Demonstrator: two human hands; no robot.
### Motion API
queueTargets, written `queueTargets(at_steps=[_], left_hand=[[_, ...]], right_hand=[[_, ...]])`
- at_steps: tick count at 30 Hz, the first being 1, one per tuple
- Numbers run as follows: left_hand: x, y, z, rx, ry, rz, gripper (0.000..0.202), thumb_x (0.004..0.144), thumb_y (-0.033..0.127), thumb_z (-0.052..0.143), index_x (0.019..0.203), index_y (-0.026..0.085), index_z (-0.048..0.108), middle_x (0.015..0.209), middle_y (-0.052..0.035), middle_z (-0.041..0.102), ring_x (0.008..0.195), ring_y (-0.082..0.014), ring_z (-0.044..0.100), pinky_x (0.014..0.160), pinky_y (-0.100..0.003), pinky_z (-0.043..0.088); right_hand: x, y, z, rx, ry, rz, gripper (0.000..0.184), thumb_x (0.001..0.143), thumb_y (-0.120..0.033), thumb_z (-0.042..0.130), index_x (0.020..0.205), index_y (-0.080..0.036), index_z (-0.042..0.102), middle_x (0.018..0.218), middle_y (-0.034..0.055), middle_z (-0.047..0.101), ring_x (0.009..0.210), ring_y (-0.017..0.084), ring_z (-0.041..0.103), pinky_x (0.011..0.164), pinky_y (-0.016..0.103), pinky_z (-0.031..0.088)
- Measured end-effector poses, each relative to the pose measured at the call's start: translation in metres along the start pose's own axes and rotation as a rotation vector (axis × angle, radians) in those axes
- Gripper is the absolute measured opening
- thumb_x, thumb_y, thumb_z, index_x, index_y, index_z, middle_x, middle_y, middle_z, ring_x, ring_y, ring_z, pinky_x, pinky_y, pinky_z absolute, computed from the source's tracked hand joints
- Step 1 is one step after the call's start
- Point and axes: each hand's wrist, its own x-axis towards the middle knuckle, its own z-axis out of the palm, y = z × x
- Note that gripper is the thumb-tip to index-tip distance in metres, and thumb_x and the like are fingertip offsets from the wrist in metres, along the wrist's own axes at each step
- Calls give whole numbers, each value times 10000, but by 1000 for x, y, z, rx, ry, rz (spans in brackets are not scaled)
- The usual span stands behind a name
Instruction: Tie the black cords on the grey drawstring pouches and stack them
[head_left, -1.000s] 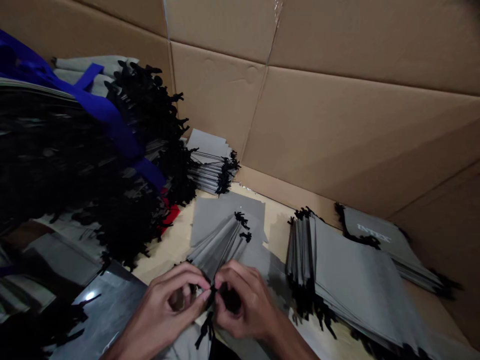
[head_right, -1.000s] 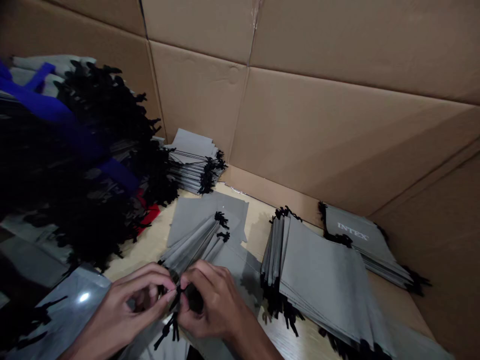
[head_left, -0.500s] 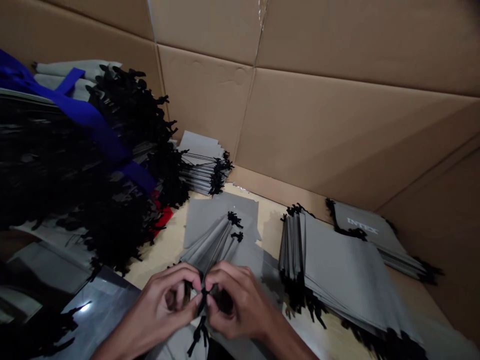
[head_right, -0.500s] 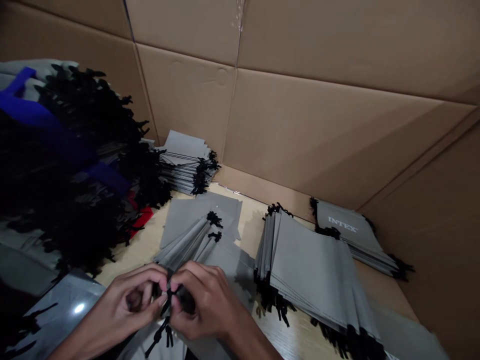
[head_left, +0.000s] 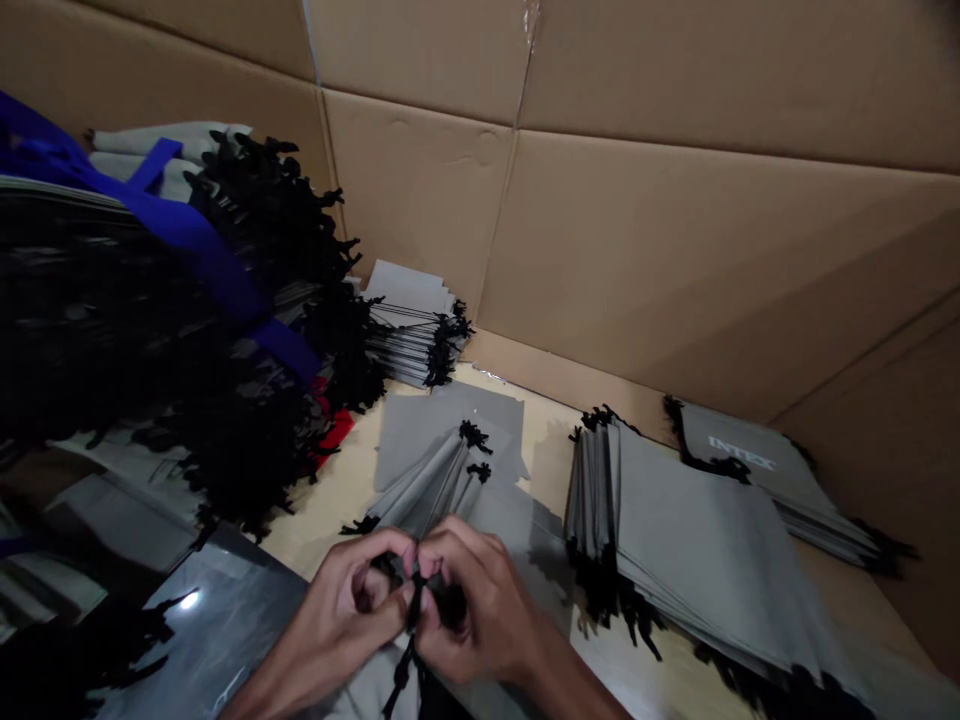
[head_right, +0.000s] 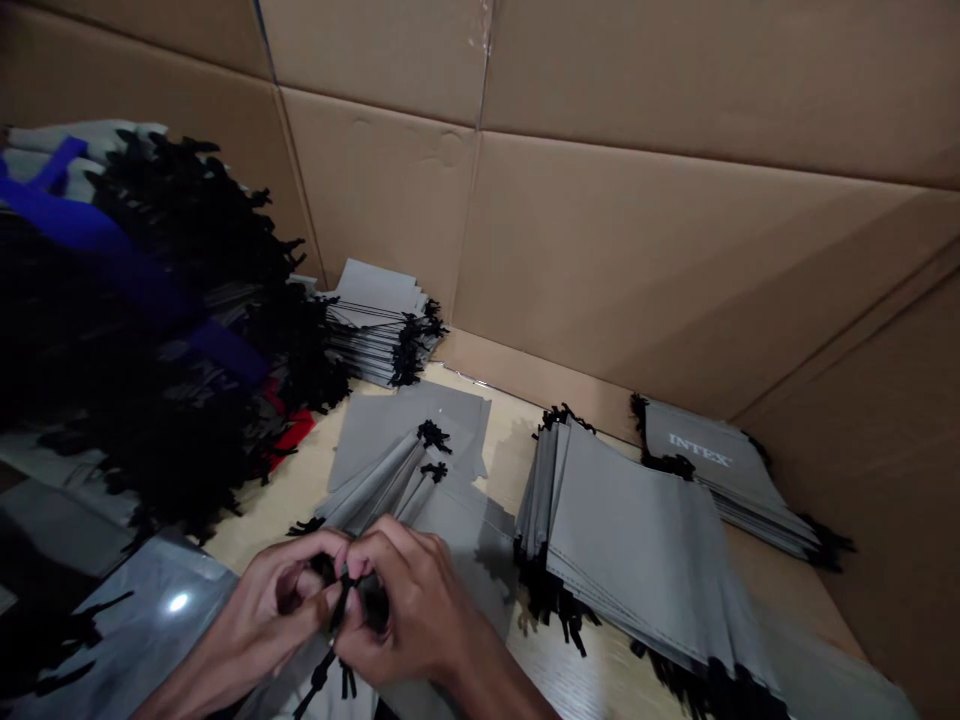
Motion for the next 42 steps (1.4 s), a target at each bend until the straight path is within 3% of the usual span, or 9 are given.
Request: queueTargets(at_steps=[7,10,13,18,24,31,33,37,42], left_hand=[[-4,-1,16,-196,-19,-104,351,839,549,749,894,216,654,431,130,385,323,-47,243,363,-167,193],[-5,-1,28,-357,91,-177,396,779,566,765,921,205,687,534,104,503,315,-18,216,345,-166,164],[-7,-3,33,-489,195,-256,469,751,597,770,1003,209,692,552,111,525,321,-12,164,333,-166,155],[-4,2,15,-211,25,-149,370,835,549,785,924,209,667,445,123,447,329,-47,303,368,-151,224],[0,9,-1,-1,79,-51,252,807,418,807,881,193,724,483,98,481,375,-75,413,415,-168,310],[4,15,-9,98,19,-17,216,809,373,783,864,163,788,831,-8,709,412,-42,461,434,-185,329],[5,17,-11,119,-5,-40,220,813,368,765,885,161,778,745,26,656,419,-50,440,443,-187,321],[7,19,-9,169,-25,-49,172,782,308,720,882,168,726,556,110,420,491,-85,369,481,-189,286],[7,19,0,140,-12,-46,186,750,326,691,848,169,674,569,109,392,518,-86,329,482,-194,260]], right_hand=[[2,-4,-1,-95,94,-100,345,800,-135,550,1118,-253,490,897,24,668,814,212,689,682,302,514],[3,-5,-3,-150,114,-145,335,825,-113,538,1132,-238,493,889,40,672,790,212,677,655,306,509],[4,-4,-6,-148,107,-136,317,848,-110,542,1134,-241,498,899,42,663,797,210,661,654,304,511],[9,-4,-16,31,34,-23,275,871,-126,560,1110,-256,522,900,11,607,765,170,612,633,268,469],[11,-3,-20,82,-21,21,264,847,-131,569,1081,-251,548,884,-6,561,720,149,550,606,255,405],[10,-2,-21,65,-64,34,256,844,-137,576,1070,-253,544,877,-21,553,723,140,558,651,261,417],[10,-1,-21,59,-77,18,266,850,-137,573,1087,-254,542,888,-15,567,744,149,571,659,267,414],[10,1,-20,78,-101,9,295,843,-140,579,1109,-260,540,925,1,603,789,169,588,668,278,411],[6,5,-13,104,-91,37,315,788,-142,586,1076,-265,545,892,-14,567,769,167,574,656,275,393]])
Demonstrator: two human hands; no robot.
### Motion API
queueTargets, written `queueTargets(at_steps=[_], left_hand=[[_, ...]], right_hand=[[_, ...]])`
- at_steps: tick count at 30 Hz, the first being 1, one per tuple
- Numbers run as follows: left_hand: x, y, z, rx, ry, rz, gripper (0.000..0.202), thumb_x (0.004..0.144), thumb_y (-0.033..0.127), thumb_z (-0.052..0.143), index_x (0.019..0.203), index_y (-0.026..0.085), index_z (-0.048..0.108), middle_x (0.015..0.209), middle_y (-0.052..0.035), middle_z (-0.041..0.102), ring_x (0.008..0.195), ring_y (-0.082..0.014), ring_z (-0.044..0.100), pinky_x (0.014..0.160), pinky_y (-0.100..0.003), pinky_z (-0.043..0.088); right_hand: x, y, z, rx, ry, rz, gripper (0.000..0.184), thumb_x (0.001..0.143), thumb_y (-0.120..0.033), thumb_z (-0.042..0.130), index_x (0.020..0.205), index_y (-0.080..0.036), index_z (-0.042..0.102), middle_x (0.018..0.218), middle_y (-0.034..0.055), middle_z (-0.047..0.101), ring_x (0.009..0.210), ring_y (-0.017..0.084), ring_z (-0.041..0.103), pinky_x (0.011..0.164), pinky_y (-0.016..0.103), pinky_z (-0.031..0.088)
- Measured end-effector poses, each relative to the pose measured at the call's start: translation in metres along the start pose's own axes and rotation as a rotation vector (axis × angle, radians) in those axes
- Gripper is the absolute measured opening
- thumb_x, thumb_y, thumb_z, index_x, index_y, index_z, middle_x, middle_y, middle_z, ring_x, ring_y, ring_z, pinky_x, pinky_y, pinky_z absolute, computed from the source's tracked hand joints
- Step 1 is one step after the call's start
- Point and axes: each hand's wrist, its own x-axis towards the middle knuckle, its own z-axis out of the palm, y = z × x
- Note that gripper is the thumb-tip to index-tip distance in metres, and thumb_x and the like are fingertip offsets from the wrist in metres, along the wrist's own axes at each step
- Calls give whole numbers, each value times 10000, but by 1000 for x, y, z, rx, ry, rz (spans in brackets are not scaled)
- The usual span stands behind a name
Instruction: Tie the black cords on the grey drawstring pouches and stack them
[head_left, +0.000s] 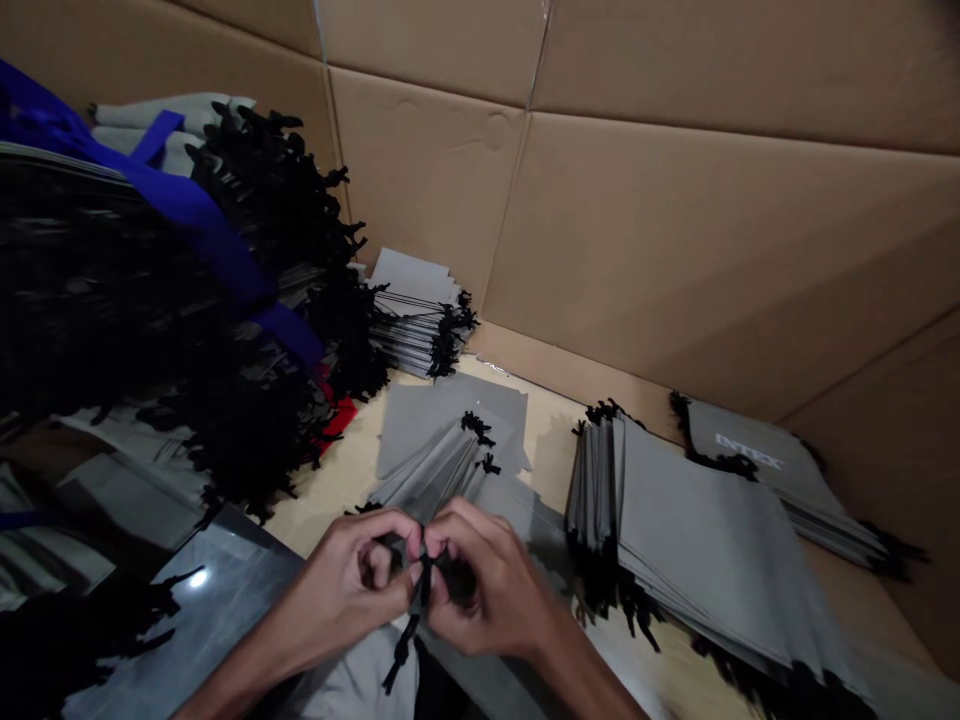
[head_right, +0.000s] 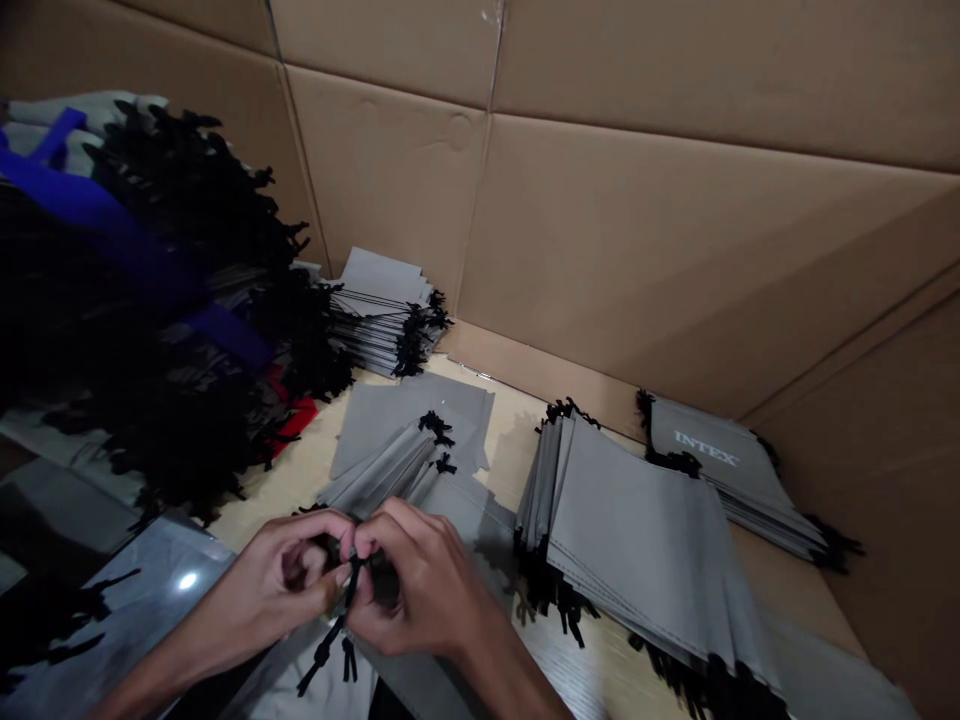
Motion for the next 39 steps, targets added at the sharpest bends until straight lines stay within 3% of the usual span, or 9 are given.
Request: queueTargets(at_steps=[6,12,16,19,24,29,34,36,39], left_hand=[[-3,-12,6,-95,-77,-26,194,814,371,708,875,198,644,518,116,405,428,-74,335,416,-177,251],[-5,-20,15,-228,-84,-37,288,891,482,698,936,211,609,483,121,419,365,-56,303,373,-154,248],[-5,-15,24,-336,-54,-34,392,900,596,694,920,215,602,431,133,396,323,-43,265,348,-141,233],[-6,-16,35,-436,-7,-81,457,887,661,703,932,214,618,494,110,477,294,-27,249,307,-139,208],[-9,-22,48,-569,155,-123,467,878,676,717,941,220,637,630,71,587,323,-5,242,302,-124,241],[-9,-19,23,-298,-16,-127,486,898,677,731,1015,213,642,432,126,448,315,-51,284,301,-124,271],[-11,-10,-2,-107,24,-51,373,875,552,800,963,207,691,473,118,444,365,-79,401,338,-136,327],[-13,-9,-6,-48,71,55,270,912,470,781,935,205,729,560,69,565,407,-83,488,395,-148,400],[-14,-8,-9,94,135,269,178,951,364,744,889,211,809,838,-30,751,498,-81,577,461,-158,458]], right_hand=[[-3,4,17,-101,131,-68,309,723,-188,542,1017,-266,491,814,-42,500,668,153,527,601,283,330],[1,2,24,-132,239,-133,304,745,-179,527,1025,-264,444,840,-12,586,692,179,565,613,300,380],[5,-1,26,-142,316,-152,260,788,-182,519,1017,-267,432,794,-22,559,678,183,557,596,301,386],[6,0,29,-131,359,-150,273,768,-172,517,1008,-268,431,787,-29,517,678,178,544,589,296,380],[3,4,25,-102,320,-134,296,752,-191,531,1022,-270,436,825,-26,501,711,177,537,604,285,381],[2,0,9,-18,168,-14,277,747,-173,556,991,-275,473,847,-33,500,686,147,513,599,255,385],[5,-3,4,52,150,10,247,749,-157,596,960,-261,519,846,-28,529,700,141,542,615,245,412],[6,-3,4,62,152,20,247,743,-150,606,952,-257,529,847,-25,541,709,142,556,624,244,428],[6,-3,4,52,136,23,253,735,-139,610,950,-258,549,850,-20,560,718,149,566,635,249,447]])
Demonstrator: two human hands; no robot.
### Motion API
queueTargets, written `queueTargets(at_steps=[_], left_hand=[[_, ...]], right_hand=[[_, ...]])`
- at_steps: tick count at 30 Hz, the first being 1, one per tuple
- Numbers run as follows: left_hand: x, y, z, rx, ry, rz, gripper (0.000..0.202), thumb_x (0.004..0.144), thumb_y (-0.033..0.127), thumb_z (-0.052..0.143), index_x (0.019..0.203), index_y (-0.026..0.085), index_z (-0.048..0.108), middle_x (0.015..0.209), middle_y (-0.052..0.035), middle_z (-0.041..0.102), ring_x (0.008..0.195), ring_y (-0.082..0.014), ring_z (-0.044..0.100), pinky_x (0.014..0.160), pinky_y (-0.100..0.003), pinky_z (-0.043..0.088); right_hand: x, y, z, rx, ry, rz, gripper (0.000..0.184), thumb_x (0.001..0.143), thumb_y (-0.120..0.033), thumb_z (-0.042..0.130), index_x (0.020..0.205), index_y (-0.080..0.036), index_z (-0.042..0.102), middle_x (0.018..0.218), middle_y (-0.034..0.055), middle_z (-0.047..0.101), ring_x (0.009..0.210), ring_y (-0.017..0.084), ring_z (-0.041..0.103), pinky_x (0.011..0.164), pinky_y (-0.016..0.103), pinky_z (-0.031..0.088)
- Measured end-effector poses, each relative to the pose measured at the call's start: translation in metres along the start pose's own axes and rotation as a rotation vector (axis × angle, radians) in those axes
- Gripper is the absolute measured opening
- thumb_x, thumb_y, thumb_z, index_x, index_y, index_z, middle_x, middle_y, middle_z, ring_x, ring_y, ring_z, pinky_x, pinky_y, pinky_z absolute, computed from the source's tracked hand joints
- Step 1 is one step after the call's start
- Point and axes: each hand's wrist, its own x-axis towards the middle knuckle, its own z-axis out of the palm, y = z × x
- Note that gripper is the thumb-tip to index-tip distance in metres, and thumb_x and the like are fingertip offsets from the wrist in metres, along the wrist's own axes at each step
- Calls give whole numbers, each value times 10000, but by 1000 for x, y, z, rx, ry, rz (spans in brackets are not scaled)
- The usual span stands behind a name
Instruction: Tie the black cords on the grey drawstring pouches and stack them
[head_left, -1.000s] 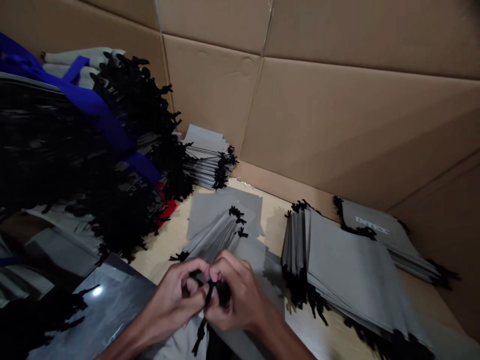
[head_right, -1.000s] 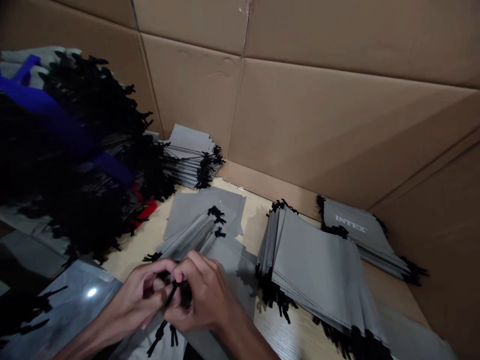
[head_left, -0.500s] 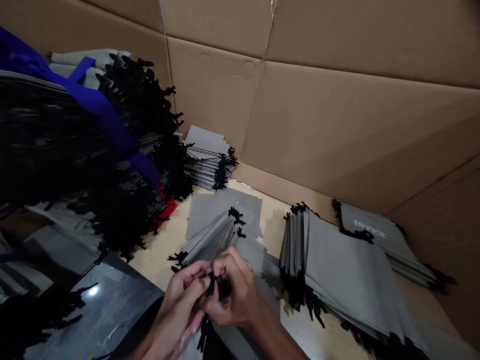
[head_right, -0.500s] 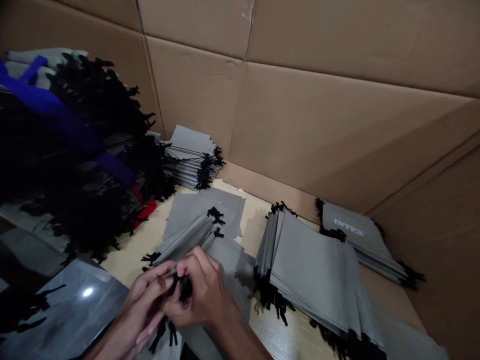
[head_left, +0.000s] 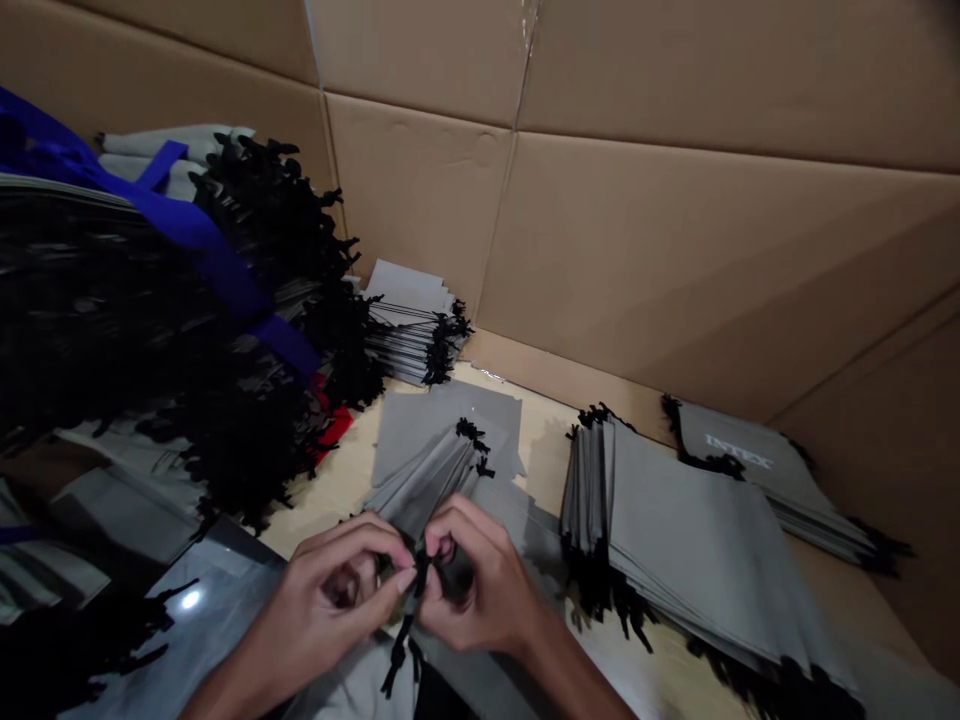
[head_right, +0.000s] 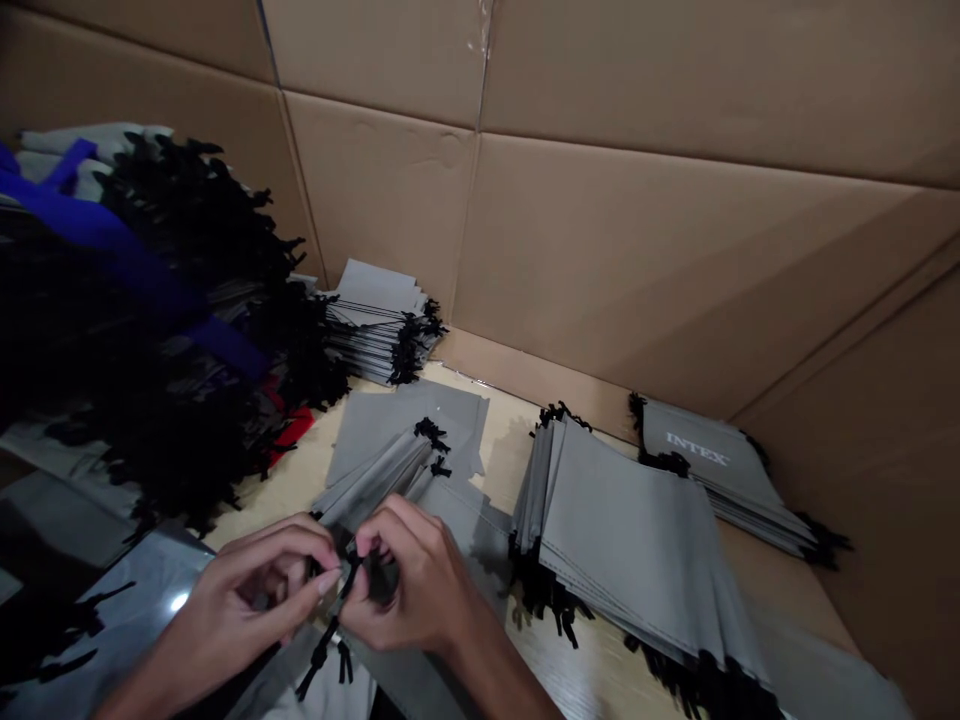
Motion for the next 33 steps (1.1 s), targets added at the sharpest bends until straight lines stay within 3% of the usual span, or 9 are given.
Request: queueTargets(at_steps=[3,9,15,23,27,33], left_hand=[[3,-1,-2,119,3,122,162,959,304,739,888,238,868,877,-43,785,513,-77,558,453,-150,423],[9,-6,-6,186,-12,146,130,944,279,768,897,252,887,886,-37,819,474,-59,525,433,-151,395],[11,-8,-14,287,-91,184,154,977,250,735,940,281,882,904,-23,830,557,-100,625,511,-178,478],[18,1,-29,414,-299,122,135,929,198,679,988,268,778,954,21,789,628,-117,649,636,-204,492],[18,7,-28,529,-339,154,98,889,186,689,951,260,706,837,52,706,624,-132,608,640,-222,432],[17,-1,-22,561,-342,180,120,866,142,654,898,253,621,833,58,652,665,-139,576,646,-243,367]], right_hand=[[0,1,0,-15,8,-37,264,749,-135,615,976,-259,564,853,-16,581,728,157,576,654,258,463],[-1,6,1,-99,9,-115,334,743,-126,608,1043,-265,558,865,-15,612,744,164,588,677,269,466],[-2,4,-1,-207,-56,-153,338,755,-109,595,1055,-258,552,890,1,655,772,183,617,677,285,454],[-1,2,0,-302,-121,-176,303,744,-120,598,1011,-260,569,873,-10,660,782,190,629,638,301,421],[-1,3,2,-374,-162,-219,369,721,-111,625,1054,-265,585,884,-13,687,795,205,634,622,315,416],[-3,4,4,-408,-169,-221,390,700,-124,646,1060,-270,613,877,-21,695,802,207,638,609,328,420]])
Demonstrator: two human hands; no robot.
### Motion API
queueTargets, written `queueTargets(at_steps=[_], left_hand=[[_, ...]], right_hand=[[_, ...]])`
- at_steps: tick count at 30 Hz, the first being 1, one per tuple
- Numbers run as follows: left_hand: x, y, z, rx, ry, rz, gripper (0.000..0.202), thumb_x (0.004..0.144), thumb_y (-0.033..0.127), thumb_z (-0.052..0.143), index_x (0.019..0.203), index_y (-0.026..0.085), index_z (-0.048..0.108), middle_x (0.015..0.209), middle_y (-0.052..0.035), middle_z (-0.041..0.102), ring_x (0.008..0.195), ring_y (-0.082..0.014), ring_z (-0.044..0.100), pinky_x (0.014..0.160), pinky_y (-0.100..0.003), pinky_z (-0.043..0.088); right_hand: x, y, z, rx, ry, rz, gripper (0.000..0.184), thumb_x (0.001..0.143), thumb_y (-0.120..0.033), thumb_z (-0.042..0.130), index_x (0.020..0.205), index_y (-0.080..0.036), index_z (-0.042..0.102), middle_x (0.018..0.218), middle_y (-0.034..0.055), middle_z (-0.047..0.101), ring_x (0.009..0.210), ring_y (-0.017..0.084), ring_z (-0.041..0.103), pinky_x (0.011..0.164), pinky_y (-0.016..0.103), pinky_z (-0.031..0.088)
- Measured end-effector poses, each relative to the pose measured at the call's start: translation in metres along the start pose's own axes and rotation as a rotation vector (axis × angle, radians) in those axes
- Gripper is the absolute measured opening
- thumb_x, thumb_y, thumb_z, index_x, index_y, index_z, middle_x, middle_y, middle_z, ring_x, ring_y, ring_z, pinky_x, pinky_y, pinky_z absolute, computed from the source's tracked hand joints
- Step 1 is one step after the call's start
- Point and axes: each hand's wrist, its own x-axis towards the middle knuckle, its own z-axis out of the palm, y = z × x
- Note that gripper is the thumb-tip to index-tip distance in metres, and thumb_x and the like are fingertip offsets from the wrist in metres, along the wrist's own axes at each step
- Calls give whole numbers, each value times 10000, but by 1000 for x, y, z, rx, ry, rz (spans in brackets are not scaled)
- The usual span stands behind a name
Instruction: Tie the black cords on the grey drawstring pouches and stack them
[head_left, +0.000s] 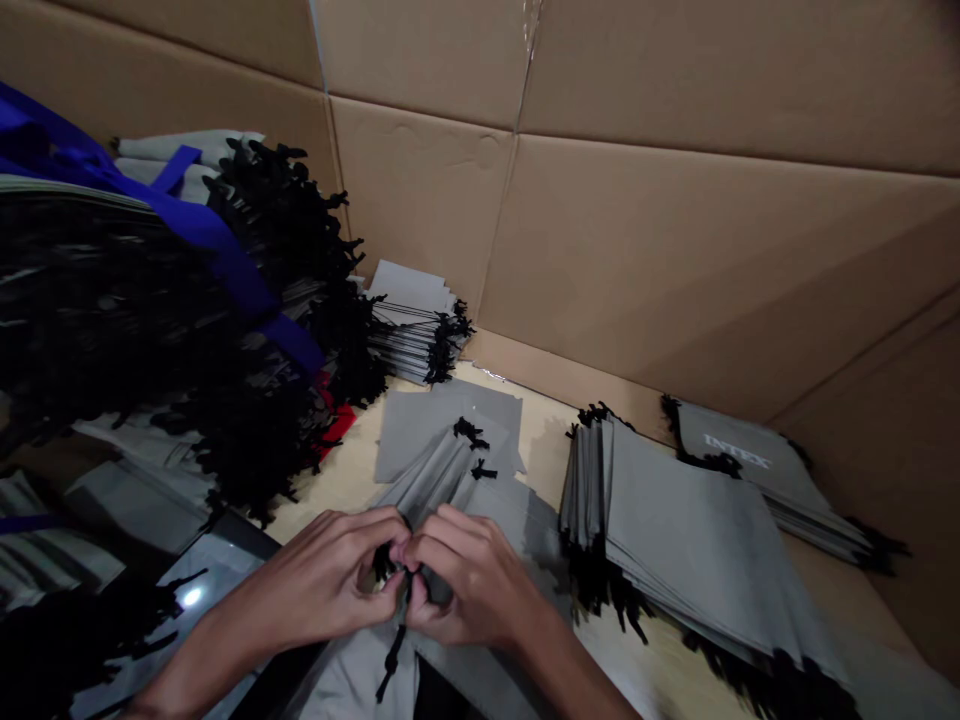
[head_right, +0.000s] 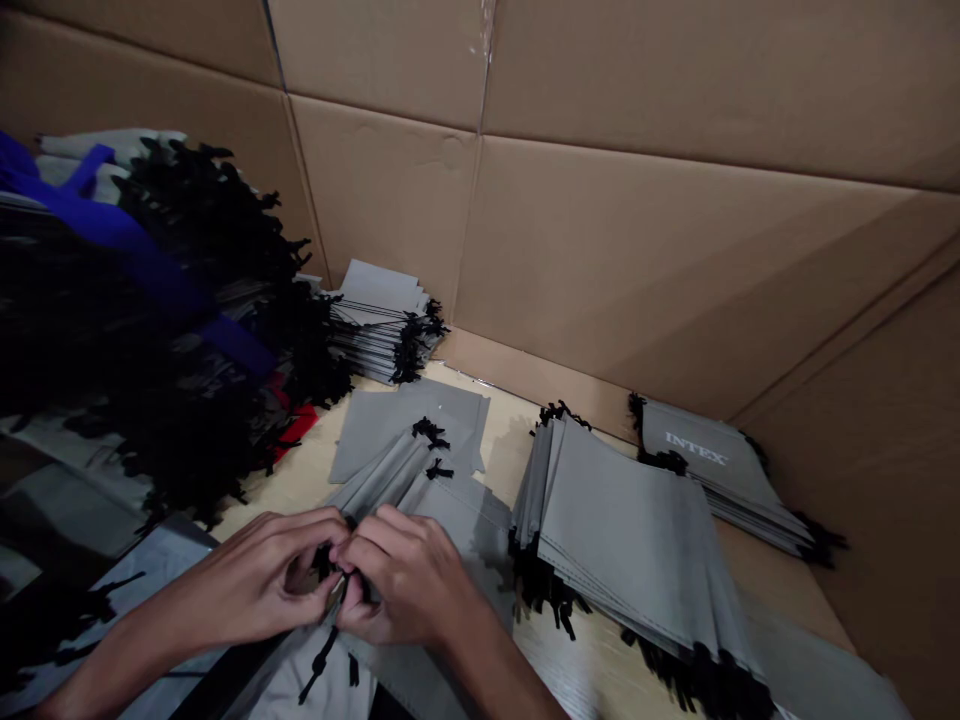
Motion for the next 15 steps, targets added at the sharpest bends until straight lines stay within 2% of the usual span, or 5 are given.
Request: queueTargets(at_steps=[5,9,12,15], left_hand=[[5,-4,6,-70,34,1,159,788,100,626,843,244,584,774,70,586,652,-128,533,631,-234,362],[9,-8,12,-255,52,-60,173,721,91,618,826,228,618,765,76,568,581,-96,473,557,-204,360],[10,-11,16,-386,73,-107,156,736,109,642,848,219,638,790,69,585,590,-91,471,541,-187,369],[5,-12,17,-445,86,-161,100,825,153,664,901,218,672,800,62,597,609,-98,477,547,-182,382]], right_hand=[[1,1,3,55,-11,36,349,704,-147,674,1022,-270,598,884,-13,686,820,208,645,647,302,448],[1,1,5,137,56,75,354,694,-121,671,999,-272,571,908,-16,695,834,200,664,711,293,482],[3,1,5,177,97,103,346,692,-107,656,981,-273,563,913,-21,700,828,189,671,704,289,471],[3,2,3,225,109,122,307,715,-107,639,963,-269,560,902,-13,687,821,186,666,713,288,484]])
